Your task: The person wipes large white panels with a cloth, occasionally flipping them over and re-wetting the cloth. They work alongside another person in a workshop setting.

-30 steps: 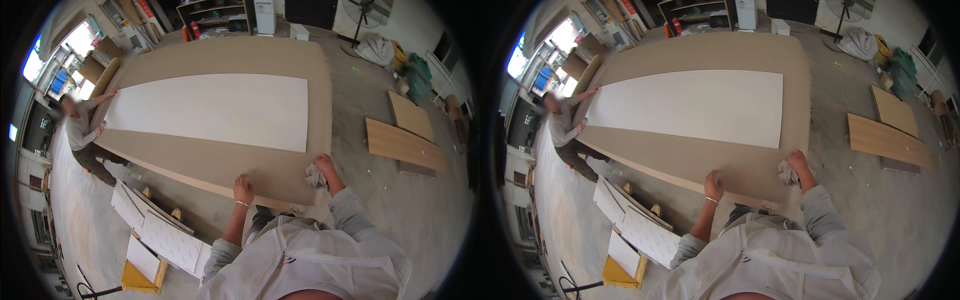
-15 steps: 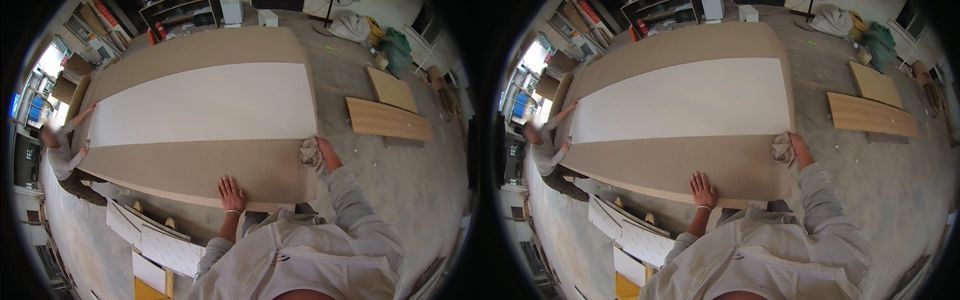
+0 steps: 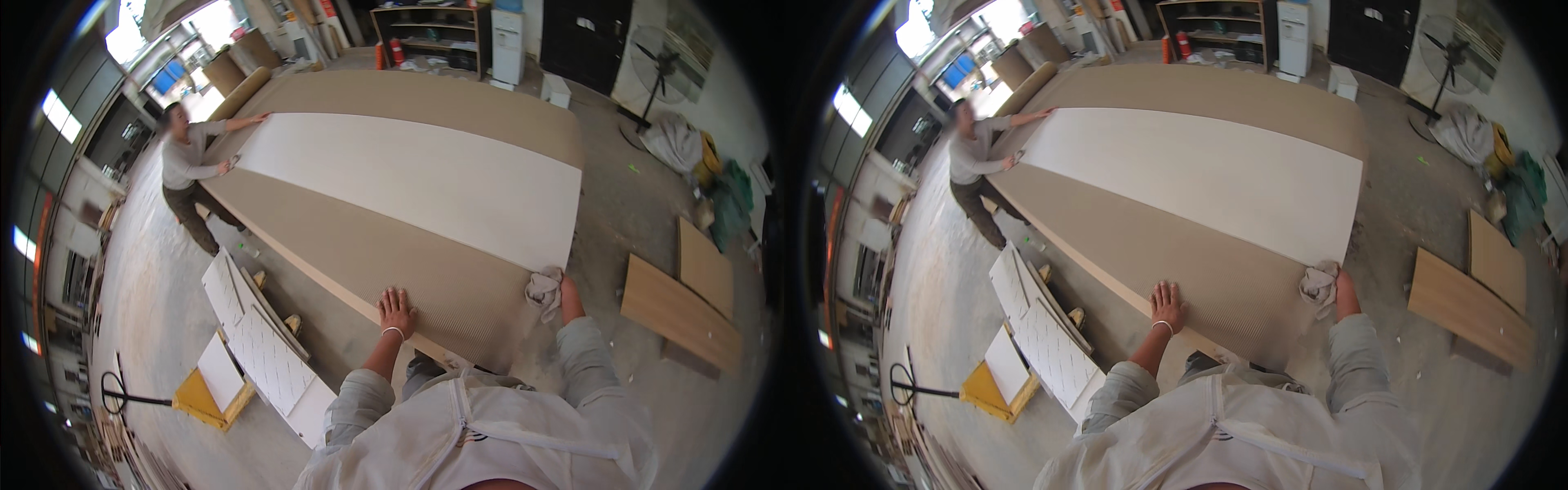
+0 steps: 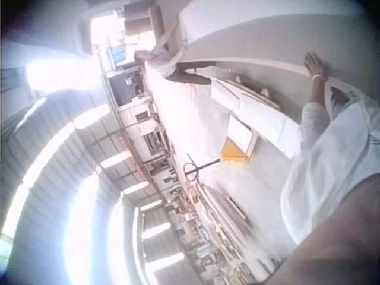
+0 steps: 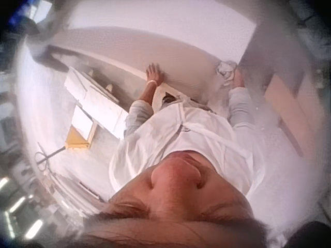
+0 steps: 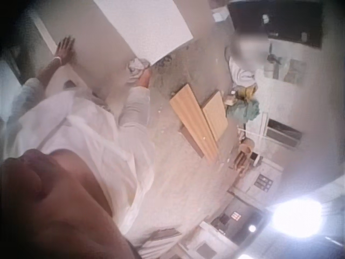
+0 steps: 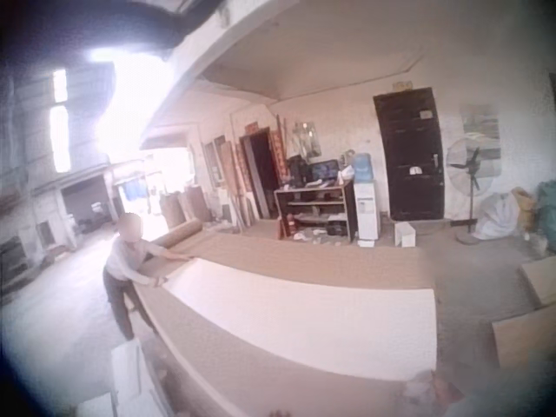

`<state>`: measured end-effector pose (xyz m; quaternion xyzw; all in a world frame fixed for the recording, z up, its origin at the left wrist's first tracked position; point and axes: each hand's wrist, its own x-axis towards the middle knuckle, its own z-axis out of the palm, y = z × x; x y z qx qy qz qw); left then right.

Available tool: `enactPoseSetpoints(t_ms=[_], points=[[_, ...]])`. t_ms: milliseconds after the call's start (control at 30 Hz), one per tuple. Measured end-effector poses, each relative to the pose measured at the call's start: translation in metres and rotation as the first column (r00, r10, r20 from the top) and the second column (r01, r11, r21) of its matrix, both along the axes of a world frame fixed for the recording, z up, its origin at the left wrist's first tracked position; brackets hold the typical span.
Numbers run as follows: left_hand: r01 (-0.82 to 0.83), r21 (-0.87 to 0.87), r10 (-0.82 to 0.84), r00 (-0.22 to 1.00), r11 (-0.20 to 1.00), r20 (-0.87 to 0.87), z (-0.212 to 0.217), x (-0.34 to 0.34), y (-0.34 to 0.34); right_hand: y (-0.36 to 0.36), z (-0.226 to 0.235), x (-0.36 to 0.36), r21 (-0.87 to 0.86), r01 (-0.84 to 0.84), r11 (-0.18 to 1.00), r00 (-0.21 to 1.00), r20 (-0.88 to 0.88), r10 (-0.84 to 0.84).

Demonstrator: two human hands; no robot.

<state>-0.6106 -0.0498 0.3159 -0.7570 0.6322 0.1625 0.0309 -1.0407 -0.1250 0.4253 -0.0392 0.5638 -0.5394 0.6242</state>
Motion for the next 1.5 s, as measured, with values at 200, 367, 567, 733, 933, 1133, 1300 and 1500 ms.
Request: enactPoseSetpoints(t_ms=[200, 367, 567, 733, 933, 1133, 1300, 1500], points=[[-0.039, 0.077, 0.043, 0.998, 0.996, -0.049, 0.012, -0.005, -0.001, 0.008, 0.007, -0.002, -0.03, -0.054, 0.998, 0.997, -0.054, 0.052], [-0.067, 0.091, 0.07, 0.997, 0.994, -0.03, 0.017, -0.012, -0.001, 0.013, -0.025, -0.021, -0.067, -0.129, 0.989, 0.99, -0.072, 0.125], [-0.106, 0.067, 0.11, 0.992, 0.992, -0.06, 0.005, -0.005, -0.001, 0.001, -0.073, -0.043, -0.124, -0.285, 0.95, 0.958, -0.081, 0.277], [-0.131, 0.064, 0.136, 0.986, 0.989, -0.094, 0.012, -0.021, -0.004, -0.01, -0.103, -0.072, -0.163, -0.389, 0.906, 0.92, -0.105, 0.376], [-0.212, -0.03, 0.209, 0.974, 0.977, -0.093, -0.01, -0.044, 0.032, -0.015, -0.11, -0.071, -0.184, -0.475, 0.861, 0.88, -0.096, 0.465], [-0.179, -0.232, 0.124, 0.965, 0.956, -0.232, -0.013, -0.069, 0.137, -0.02, -0.117, -0.086, -0.175, -0.528, 0.831, 0.849, -0.135, 0.511], [-0.402, -0.053, 0.37, 0.88, 0.914, -0.298, -0.045, -0.013, 0.248, -0.022, -0.118, -0.084, -0.202, -0.575, 0.793, 0.817, -0.09, 0.569], [-0.487, 0.02, 0.481, 0.854, 0.873, -0.198, -0.049, 0.065, 0.306, -0.028, -0.114, -0.1, -0.255, -0.621, 0.741, 0.762, 0.026, 0.647]])
